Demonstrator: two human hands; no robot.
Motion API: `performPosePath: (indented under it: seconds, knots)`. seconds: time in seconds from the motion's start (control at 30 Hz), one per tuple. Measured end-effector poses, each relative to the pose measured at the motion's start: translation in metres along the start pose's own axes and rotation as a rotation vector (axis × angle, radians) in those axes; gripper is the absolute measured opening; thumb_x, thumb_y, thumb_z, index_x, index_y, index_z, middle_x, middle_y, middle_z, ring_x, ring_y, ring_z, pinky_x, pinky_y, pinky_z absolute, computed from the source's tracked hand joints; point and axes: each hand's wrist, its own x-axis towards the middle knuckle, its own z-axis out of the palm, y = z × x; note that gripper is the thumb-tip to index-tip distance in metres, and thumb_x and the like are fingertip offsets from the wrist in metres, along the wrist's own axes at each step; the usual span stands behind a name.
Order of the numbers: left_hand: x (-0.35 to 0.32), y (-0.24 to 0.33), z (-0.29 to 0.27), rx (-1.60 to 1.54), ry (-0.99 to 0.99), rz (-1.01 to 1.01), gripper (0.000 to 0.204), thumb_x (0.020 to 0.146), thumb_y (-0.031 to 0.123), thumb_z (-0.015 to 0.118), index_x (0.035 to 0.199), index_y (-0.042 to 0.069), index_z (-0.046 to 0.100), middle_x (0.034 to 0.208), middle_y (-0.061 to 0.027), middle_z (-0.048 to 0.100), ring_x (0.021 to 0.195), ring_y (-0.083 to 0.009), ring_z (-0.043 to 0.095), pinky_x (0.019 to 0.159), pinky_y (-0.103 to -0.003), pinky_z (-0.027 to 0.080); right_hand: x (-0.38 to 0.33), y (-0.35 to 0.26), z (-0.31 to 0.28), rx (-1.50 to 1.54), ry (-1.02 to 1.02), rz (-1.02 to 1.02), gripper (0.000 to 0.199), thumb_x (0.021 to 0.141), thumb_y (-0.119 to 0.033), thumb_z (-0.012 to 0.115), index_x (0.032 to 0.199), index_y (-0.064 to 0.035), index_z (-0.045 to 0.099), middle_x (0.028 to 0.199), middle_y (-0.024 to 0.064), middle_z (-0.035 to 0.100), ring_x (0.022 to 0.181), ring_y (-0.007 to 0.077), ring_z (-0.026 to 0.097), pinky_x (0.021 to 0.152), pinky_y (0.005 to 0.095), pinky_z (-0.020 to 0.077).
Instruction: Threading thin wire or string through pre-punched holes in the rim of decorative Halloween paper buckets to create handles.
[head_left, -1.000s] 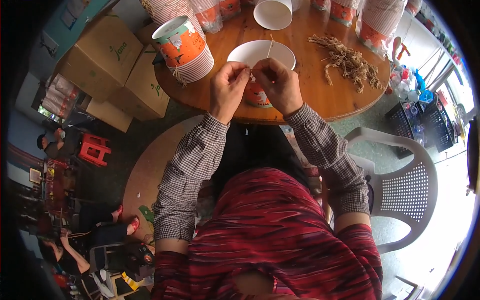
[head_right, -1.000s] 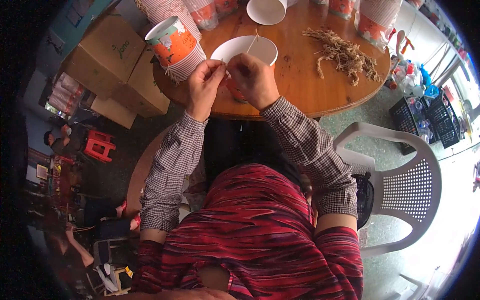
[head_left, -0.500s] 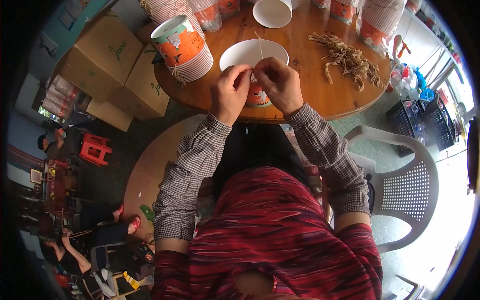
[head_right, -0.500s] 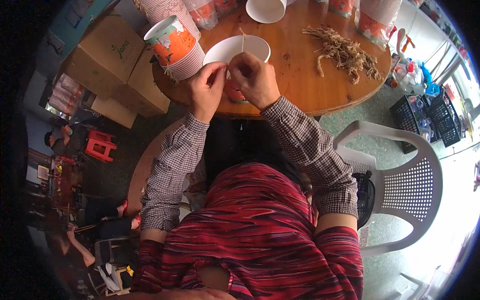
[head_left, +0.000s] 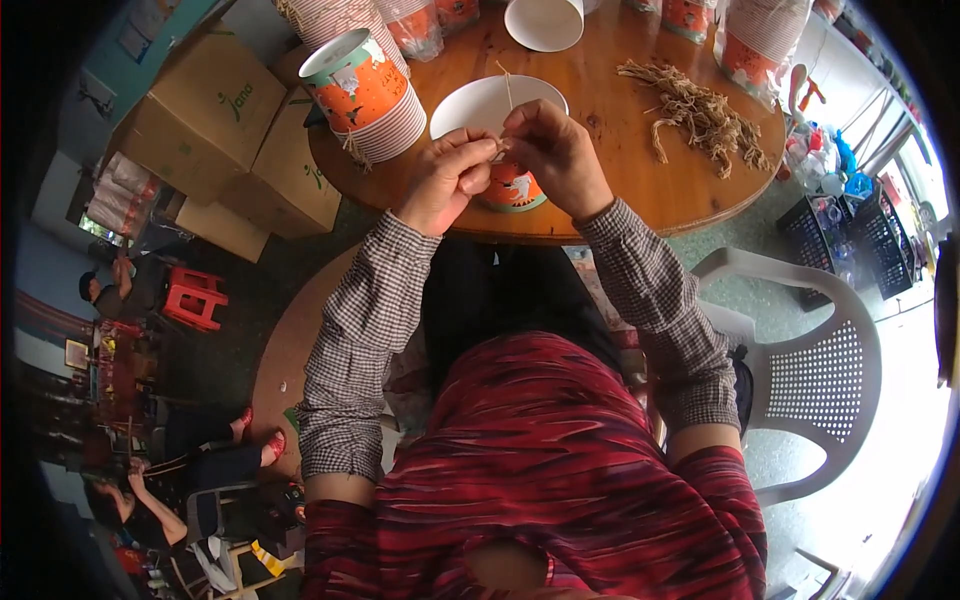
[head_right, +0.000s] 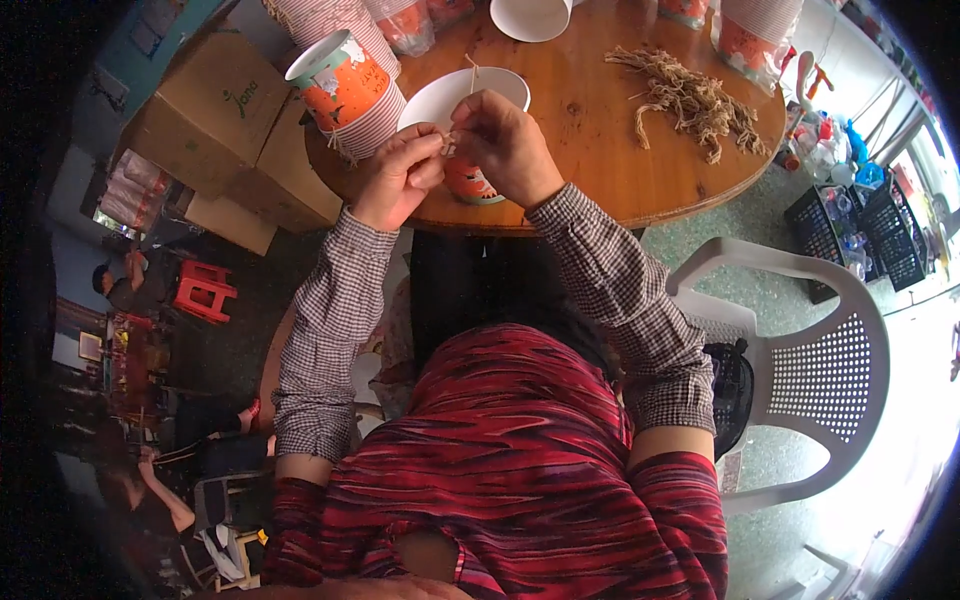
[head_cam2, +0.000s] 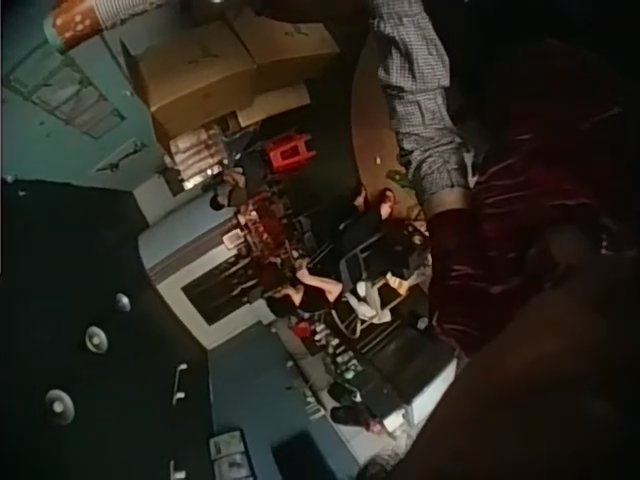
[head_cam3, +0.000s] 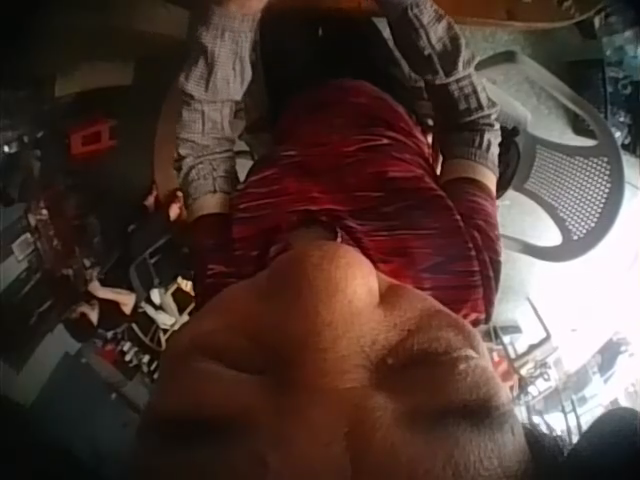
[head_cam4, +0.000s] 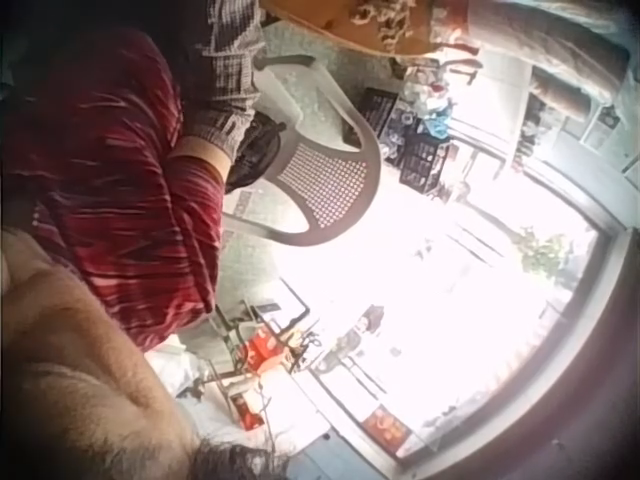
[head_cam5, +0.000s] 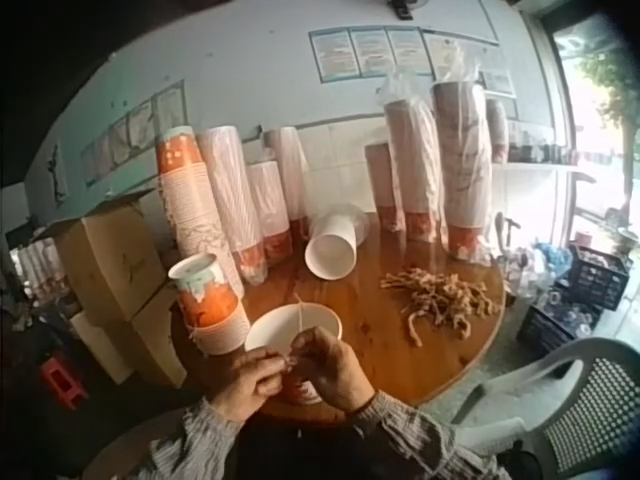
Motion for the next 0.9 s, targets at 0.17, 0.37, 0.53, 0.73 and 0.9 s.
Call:
performPosePath:
  seconds: [0.17,0.37,0.53,0.73,0.9]
  knots:
    - [0.002,-0.001,-0.008,-0.259,-0.186,-0.173,0.014,0.091,0.016,0.055,0.097,0.003,0.056,0.077,0.0044,0.052,0.05,-0.0021,0.033,0.047,-0.018,0.027,0.0,0.004,-0.004,0.062,-0.059,-0.014,0.013,0.086,0.001,0.06,0.095,-0.0026,0.052,0.085,0.0002,0.059,0.08,0.007,0.059,0.07,0.0218,0.0507]
    - [0.002,-0.005,0.012,-0.144,0.044,-0.044,0.018,0.091,0.016,0.056,0.101,0.002,0.059,0.072,0.0048,0.049,0.051,-0.0027,0.034,0.048,-0.018,0.028,-0.004,0.006,-0.004,0.007,0.01,-0.05,0.015,0.086,-0.003,0.062,0.1,-0.0011,0.057,0.086,0.0026,0.064,0.077,0.0075,0.06,0.069,0.0226,0.0515]
    - [0.002,-0.004,0.013,-0.055,0.113,0.008,0.017,0.089,0.012,0.059,0.096,-0.002,0.064,0.079,-0.0004,0.06,0.053,-0.0038,0.04,0.048,-0.018,0.031,-0.007,0.003,-0.005,-0.033,0.015,-0.094,0.014,0.087,-0.005,0.061,0.1,-0.0002,0.06,0.085,0.0039,0.066,0.078,0.009,0.062,0.071,0.0241,0.0531]
    - [0.002,0.0,0.022,0.218,0.149,0.102,0.019,0.088,0.013,0.061,0.096,-0.003,0.064,0.077,-0.001,0.061,0.053,-0.0035,0.043,0.049,-0.017,0.034,-0.006,0.001,-0.015,-0.128,-0.003,-0.087,0.012,0.089,-0.008,0.059,0.097,0.0007,0.06,0.083,0.0047,0.066,0.077,0.01,0.064,0.07,0.0246,0.0538]
    - [0.001,0.0,0.022,0.266,0.14,0.104,0.017,0.089,0.013,0.059,0.094,-0.003,0.063,0.074,0.0004,0.06,0.051,-0.0031,0.043,0.048,-0.017,0.034,-0.001,-0.001,-0.018,-0.102,-0.025,-0.009,0.012,0.091,-0.011,0.057,0.094,0.0007,0.059,0.08,0.0045,0.065,0.073,0.009,0.062,0.066,0.0238,0.0529]
